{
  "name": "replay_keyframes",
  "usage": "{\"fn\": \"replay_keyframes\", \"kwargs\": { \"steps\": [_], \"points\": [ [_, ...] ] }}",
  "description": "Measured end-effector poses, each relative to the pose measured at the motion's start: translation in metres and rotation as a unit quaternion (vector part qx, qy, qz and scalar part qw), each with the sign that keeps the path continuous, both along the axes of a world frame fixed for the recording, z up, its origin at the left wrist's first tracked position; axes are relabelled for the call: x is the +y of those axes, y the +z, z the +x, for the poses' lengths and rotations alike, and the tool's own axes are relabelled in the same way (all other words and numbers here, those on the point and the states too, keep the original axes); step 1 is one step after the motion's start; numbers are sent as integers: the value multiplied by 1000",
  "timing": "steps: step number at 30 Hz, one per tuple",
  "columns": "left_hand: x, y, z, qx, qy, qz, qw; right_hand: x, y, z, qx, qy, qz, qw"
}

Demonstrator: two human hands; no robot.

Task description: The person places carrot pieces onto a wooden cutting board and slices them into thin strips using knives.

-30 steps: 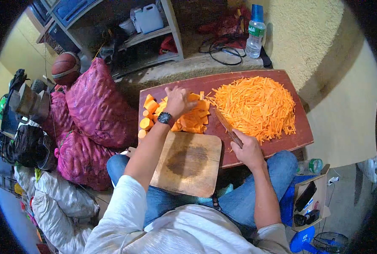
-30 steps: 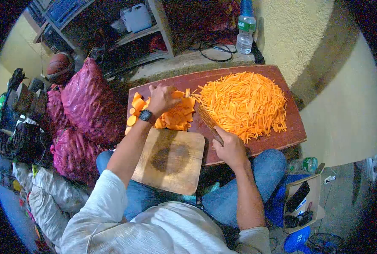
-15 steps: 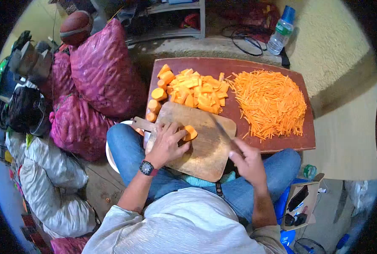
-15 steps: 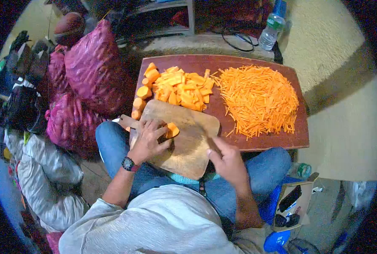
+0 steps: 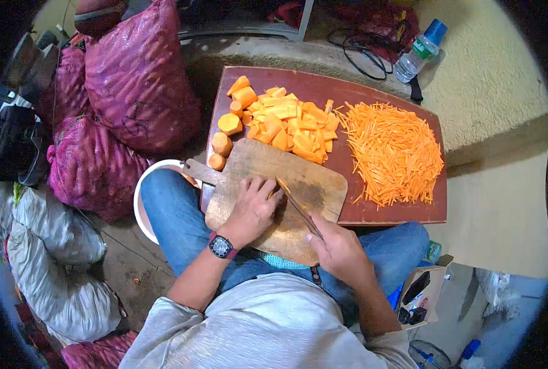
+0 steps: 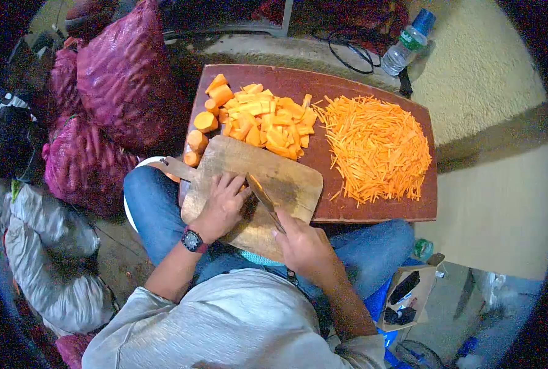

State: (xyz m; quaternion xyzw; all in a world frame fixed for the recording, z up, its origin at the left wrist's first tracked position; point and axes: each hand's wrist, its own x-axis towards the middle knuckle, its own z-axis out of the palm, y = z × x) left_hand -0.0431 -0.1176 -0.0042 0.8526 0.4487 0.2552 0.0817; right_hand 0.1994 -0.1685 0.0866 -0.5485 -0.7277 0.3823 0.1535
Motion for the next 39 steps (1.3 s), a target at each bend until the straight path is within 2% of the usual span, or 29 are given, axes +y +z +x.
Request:
{"fn": "replay_keyframes", "kwargs": {
  "steps": [4,6,12,16,18,20,22,24,29,31,33,35,39],
  "points": [
    [0,1,-1,34,-13,-11,999,-2,19,-7,-58,22,15,998],
    [1,2,-1,18,-8,-18,1000,5,26,-12,-87,26,-46,995],
    [3,1,-2,-20,-2,-37,999,35,-8,-34,-78,31,-46,995],
    [4,3,-3,-30,2,-33,999,31,-2,-29,-37,26,-24,999],
    [4,1,-3,-24,6,-23,999,21,15,-26,-86,19,-96,991],
    [2,-2,-2,-18,4,-13,1000,22,11,-29,-92,22,-100,990],
    [3,-3,0,-19,12,-27,999,28,2,-34,-99,15,-99,990],
    [2,-2,0,-23,15,-24,999,38,-13,-39,-25,16,-48,998],
    [0,-3,-4,-17,24,-40,999,19,12,-32,-75,35,-51,995],
    [1,-8,-3,-19,13,-3,1000,17,11,-31,-94,27,-71,993],
    [1,0,-4,-21,16,-17,1000,21,-8,-34,-50,16,-56,997],
    [-1,4,-3,-22,17,-33,999,33,-8,-41,-58,16,-56,997],
    [2,-2,-6,-15,11,1,1000,15,-1,-32,-29,16,-9,999]
  ]
}}
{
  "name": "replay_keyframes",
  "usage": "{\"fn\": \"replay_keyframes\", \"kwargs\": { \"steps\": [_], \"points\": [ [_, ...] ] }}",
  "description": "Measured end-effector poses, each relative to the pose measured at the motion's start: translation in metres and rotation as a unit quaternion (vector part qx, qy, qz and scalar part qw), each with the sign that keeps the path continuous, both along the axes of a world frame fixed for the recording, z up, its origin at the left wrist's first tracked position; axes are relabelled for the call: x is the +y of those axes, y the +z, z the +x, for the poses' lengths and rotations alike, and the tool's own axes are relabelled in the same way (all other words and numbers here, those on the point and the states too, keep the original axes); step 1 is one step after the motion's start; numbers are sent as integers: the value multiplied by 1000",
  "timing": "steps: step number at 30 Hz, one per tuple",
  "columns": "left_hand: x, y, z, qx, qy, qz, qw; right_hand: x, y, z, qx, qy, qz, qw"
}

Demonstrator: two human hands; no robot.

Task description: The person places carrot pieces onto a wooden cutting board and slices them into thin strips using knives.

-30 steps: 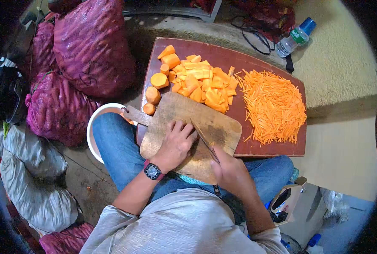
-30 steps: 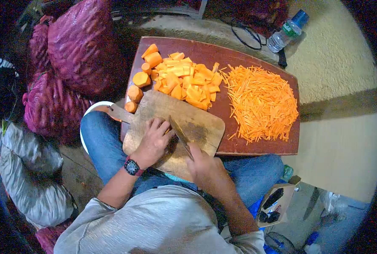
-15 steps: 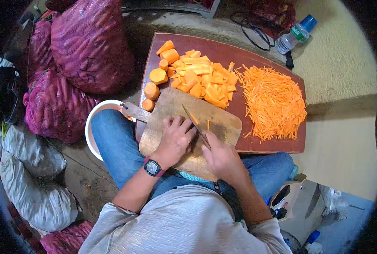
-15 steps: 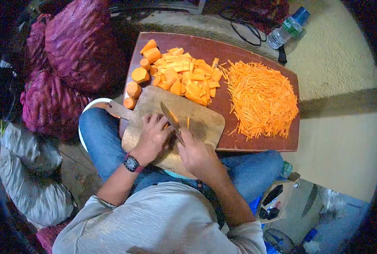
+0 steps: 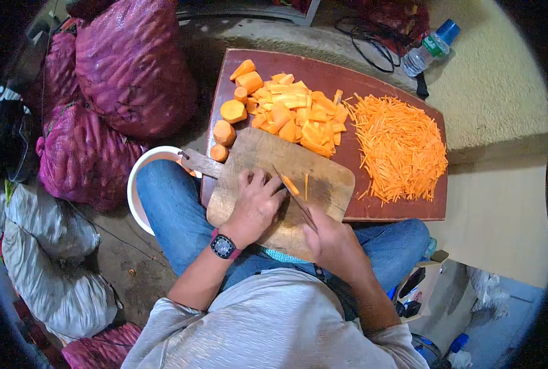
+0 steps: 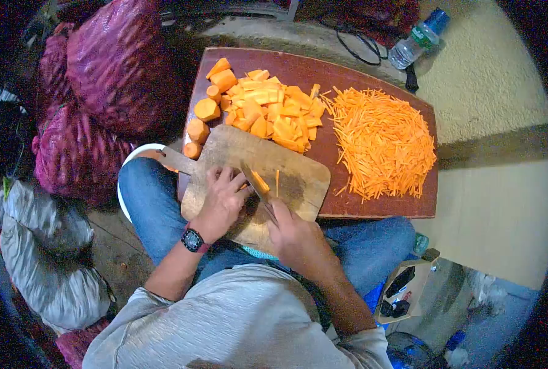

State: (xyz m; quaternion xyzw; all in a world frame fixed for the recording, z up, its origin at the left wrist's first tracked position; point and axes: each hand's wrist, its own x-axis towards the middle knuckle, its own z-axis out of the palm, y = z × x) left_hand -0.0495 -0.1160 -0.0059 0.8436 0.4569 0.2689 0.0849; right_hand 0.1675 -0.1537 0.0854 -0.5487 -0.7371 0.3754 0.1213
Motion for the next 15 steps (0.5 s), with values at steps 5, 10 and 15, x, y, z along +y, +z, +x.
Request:
{"fn": "replay_keyframes", "kwargs": {
  "steps": [5,10,15],
  "points": [
    [0,4,2,9,15,-9,1000,9,-5,-10,-22,-15,-34,999],
    [-1,4,-2,-2,12,9,1000,9,1,-8,-23,15,-33,999],
    [-6,3,-4,4,4,-19,1000,-3,-6,-11,-26,-22,-23,999]
  ]
}}
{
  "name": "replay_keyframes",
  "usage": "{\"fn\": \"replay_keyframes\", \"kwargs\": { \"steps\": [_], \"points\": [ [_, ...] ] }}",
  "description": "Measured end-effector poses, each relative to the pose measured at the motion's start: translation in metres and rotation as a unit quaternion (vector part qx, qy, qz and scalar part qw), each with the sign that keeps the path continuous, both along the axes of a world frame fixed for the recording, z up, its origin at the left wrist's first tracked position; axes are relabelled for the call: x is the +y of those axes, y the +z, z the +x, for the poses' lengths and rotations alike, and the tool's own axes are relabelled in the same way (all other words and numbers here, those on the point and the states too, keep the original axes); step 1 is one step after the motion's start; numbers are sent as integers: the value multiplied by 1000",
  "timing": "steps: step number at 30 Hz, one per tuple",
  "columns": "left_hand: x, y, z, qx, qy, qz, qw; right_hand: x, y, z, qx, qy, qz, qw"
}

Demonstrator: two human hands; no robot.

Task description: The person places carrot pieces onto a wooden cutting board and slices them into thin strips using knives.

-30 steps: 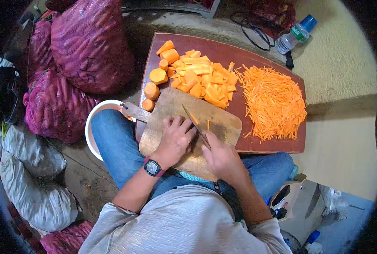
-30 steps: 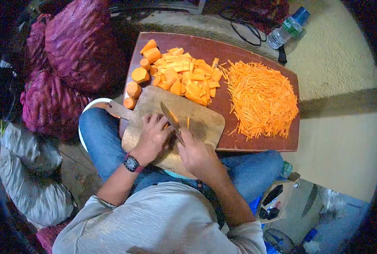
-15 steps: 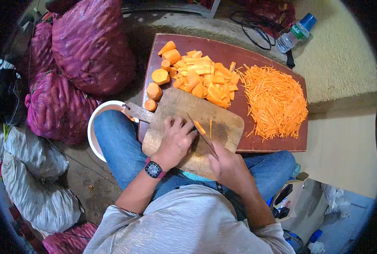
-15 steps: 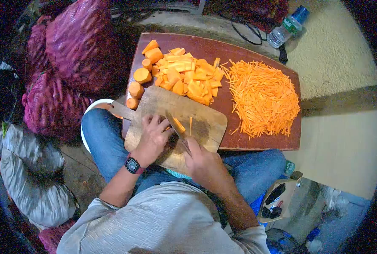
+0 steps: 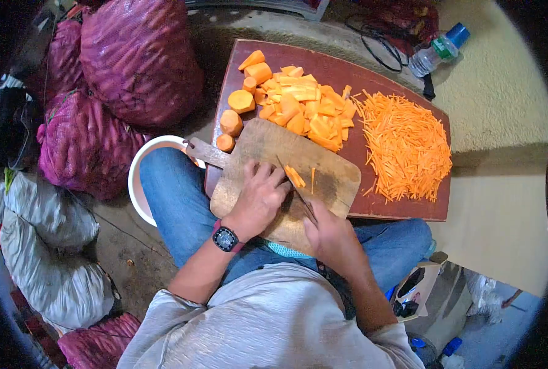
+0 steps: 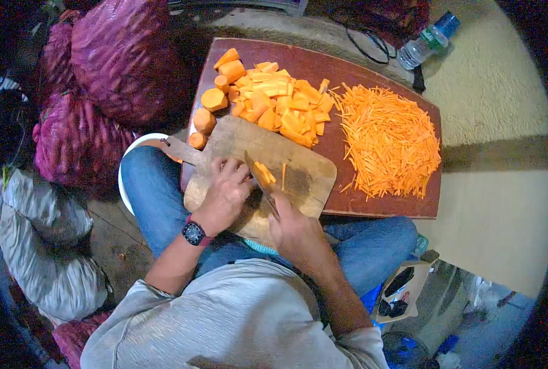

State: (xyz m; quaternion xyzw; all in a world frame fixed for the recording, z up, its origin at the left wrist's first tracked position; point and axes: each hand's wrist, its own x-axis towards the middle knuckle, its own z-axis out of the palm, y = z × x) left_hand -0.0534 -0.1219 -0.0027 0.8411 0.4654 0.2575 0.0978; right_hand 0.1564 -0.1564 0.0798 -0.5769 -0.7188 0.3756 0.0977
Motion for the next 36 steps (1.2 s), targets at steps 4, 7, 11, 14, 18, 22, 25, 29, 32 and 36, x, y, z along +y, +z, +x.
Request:
{"fn": "replay_keyframes", "kwargs": {
  "steps": [4,7,11,14,18,22,25,29,32,36],
  "points": [
    [0,7,0,35,-13,22,999,18,-3,-4,6,22,-11,1000],
    [-1,4,-3,29,-23,2,999,1,-1,4,33,40,31,998],
    [-5,0,-2,52,-22,-27,998,6,-9,-2,6,25,4,1000],
    [-4,4,-3,30,-10,-16,999,15,-11,-8,11,29,10,999],
    [-5,0,-4,15,-19,2,1000,-6,5,0,22,20,43,999],
    [-5,0,-6,14,-30,0,999,-1,-4,-4,13,6,-6,1000],
    [-5,1,-6,24,-25,23,999,15,-11,-12,18,68,60,996],
    [-10,-2,-6,14,6,12,1000,-5,-6,-4,23,36,25,999],
    [-10,-3,-4,5,10,15,1000,2,-6,-13,-5,26,-18,1000],
    [-10,-4,-7,16,7,27,999,14,-7,-17,-9,45,-18,999]
  ]
}}
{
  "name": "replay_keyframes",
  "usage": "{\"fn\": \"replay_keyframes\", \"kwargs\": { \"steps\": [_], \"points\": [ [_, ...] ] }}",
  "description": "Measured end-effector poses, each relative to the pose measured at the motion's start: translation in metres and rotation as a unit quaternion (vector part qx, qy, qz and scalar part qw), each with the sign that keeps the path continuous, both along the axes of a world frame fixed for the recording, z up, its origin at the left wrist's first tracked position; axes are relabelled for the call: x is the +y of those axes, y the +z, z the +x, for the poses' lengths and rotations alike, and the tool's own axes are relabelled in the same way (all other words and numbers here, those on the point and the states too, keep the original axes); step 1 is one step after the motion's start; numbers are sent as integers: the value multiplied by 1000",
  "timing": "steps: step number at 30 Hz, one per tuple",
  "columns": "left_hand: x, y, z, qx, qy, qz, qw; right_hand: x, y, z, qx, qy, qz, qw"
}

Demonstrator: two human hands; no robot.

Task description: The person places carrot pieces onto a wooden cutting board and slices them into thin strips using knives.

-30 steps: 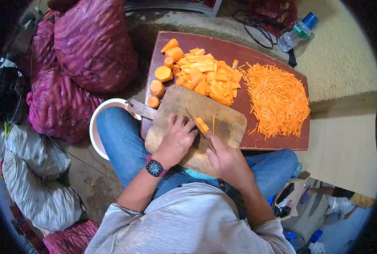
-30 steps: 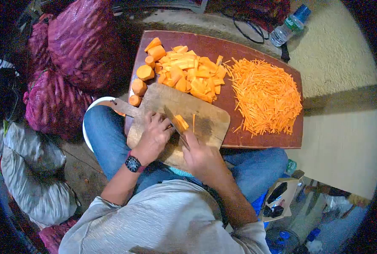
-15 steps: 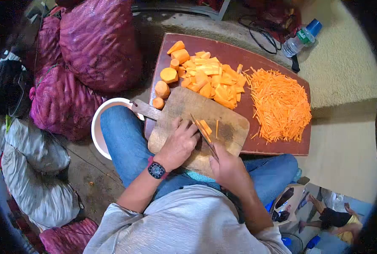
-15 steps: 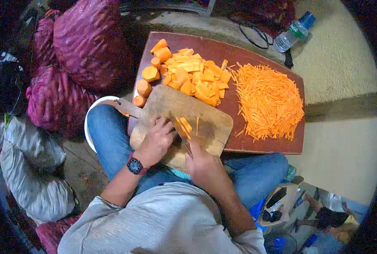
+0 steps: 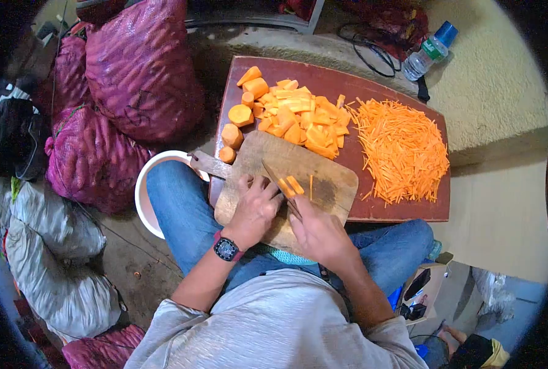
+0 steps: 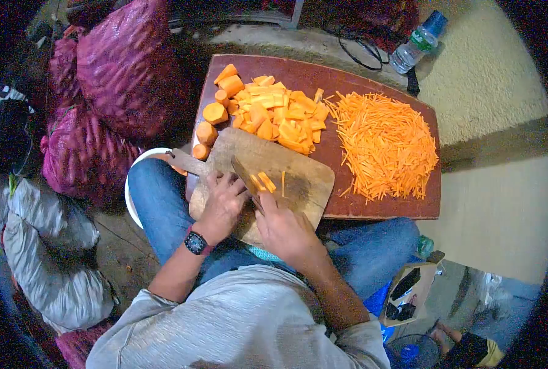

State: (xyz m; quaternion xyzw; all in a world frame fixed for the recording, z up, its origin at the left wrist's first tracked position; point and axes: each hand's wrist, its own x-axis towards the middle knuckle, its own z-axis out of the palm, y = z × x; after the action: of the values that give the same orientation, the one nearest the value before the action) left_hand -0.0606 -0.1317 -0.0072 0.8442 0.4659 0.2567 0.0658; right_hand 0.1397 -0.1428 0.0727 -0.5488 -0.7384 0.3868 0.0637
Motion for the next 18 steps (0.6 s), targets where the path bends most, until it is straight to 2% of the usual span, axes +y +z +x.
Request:
{"fn": "replay_keyframes", "kwargs": {
  "steps": [4,9,11,13,15,16,18],
  "points": [
    [-4,1,0,12,-3,-12,1000,-16,17,9,19,-13,-40,999],
    [-1,4,0,-9,1,-9,1000,3,-3,-3,18,4,19,1000],
    [1,0,-3,-12,0,0,1000,-5,3,2,30,-1,24,999],
    [-1,-6,-4,-22,-8,-37,999,-11,12,5,40,1,23,999],
    [-3,-6,-3,-23,4,-31,999,-15,18,7,-26,-21,-76,997],
    [-3,-5,-2,-21,9,-21,1000,-14,15,4,-27,-22,-79,996],
    [-1,-4,-1,-23,17,-9,1000,-3,2,-3,4,-1,-9,1000]
  ]
}}
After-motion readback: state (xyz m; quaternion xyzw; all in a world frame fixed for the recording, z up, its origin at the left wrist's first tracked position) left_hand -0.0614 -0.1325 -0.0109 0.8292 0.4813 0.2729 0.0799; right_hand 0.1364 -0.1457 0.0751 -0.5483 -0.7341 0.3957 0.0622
